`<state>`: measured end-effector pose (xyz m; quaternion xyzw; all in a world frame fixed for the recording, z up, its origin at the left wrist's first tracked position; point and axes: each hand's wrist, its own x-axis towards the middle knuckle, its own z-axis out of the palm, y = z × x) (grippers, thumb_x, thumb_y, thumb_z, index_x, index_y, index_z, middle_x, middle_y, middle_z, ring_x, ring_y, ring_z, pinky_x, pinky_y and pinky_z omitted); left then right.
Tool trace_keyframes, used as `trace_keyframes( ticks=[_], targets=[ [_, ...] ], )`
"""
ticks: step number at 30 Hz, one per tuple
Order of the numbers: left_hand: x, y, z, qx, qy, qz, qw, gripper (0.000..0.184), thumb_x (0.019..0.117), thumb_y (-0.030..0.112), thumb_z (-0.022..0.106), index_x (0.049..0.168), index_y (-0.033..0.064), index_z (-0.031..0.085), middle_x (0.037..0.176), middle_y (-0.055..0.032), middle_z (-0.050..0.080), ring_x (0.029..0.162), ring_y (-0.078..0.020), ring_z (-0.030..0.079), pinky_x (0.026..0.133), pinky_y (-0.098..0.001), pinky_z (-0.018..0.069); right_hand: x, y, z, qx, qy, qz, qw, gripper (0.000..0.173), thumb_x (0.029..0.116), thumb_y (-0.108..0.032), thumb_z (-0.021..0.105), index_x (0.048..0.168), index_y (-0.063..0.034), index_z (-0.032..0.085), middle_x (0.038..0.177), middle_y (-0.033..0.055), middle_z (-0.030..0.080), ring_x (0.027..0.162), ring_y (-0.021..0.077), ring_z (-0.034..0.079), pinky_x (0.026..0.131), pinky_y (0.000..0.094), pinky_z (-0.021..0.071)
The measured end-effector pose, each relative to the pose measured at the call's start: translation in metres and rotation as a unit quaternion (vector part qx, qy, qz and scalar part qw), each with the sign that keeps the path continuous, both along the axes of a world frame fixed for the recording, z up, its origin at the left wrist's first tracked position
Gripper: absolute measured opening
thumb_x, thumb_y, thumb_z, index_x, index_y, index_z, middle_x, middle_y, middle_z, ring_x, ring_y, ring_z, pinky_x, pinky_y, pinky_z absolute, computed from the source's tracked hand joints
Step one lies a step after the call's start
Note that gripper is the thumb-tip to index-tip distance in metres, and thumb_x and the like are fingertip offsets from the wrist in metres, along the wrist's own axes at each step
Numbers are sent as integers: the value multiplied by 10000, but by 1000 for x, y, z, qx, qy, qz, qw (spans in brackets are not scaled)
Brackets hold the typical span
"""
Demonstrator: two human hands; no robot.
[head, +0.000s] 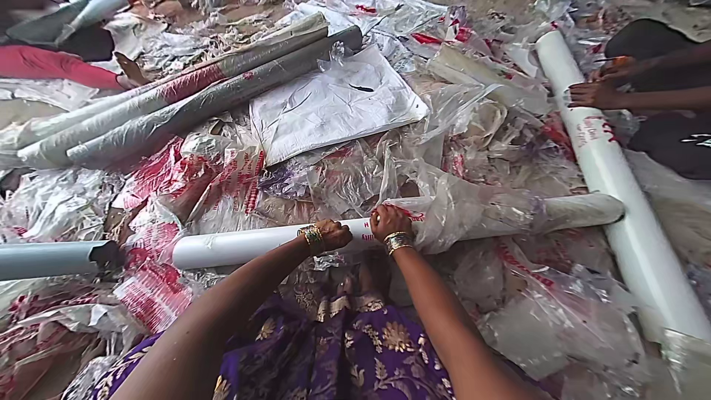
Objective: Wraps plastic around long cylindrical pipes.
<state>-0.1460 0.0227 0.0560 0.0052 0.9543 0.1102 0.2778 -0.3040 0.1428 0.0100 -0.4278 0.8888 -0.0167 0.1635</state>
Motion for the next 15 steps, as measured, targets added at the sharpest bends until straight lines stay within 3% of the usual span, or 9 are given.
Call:
trace_keyframes(
  ticks=[4, 7, 11, 15],
  targets=[
    [-1, -2, -8, 25, 51, 85, 995, 345, 1098, 61, 336, 1240, -110, 600, 1207, -332, 644, 1119, -522, 648, 906, -649, 512, 0, 1, 1, -1, -3, -2, 1000, 454, 1045, -351, 408, 1272, -52, 665, 1271, 212, 686, 1195, 383, 662, 947, 568, 515],
    [3, -5, -12, 56, 83, 157, 982, 364, 1097, 116, 386, 1315, -14, 646, 1264, -274, 667, 1196, -466, 640, 1020, -616, 482, 0, 1, 1, -2, -3, -4, 1000, 452, 1040, -356, 423, 1270, -50, 663, 1266, 215, 686, 1196, 385, 660, 953, 573, 510],
    [21, 1, -16, 63, 99, 195, 974, 342, 1091, 217, 464, 1329, 107, 683, 1307, -208, 659, 1241, -425, 613, 993, -619, 490, 0, 0, 1, -6, -3, -4, 1000, 450, 1039, -356, 416, 1261, -56, 666, 1256, 212, 691, 1183, 387, 667, 938, 574, 518],
    [25, 10, -31, 35, 161, 194, 967, 325, 1085, 220, 480, 1264, 84, 715, 1210, -228, 687, 1178, -427, 644, 954, -581, 522, 0, 2, 0, -12, -1, -3, 1000, 449, 1040, -346, 418, 1268, -52, 670, 1250, 217, 693, 1178, 389, 669, 941, 572, 518]
  ],
)
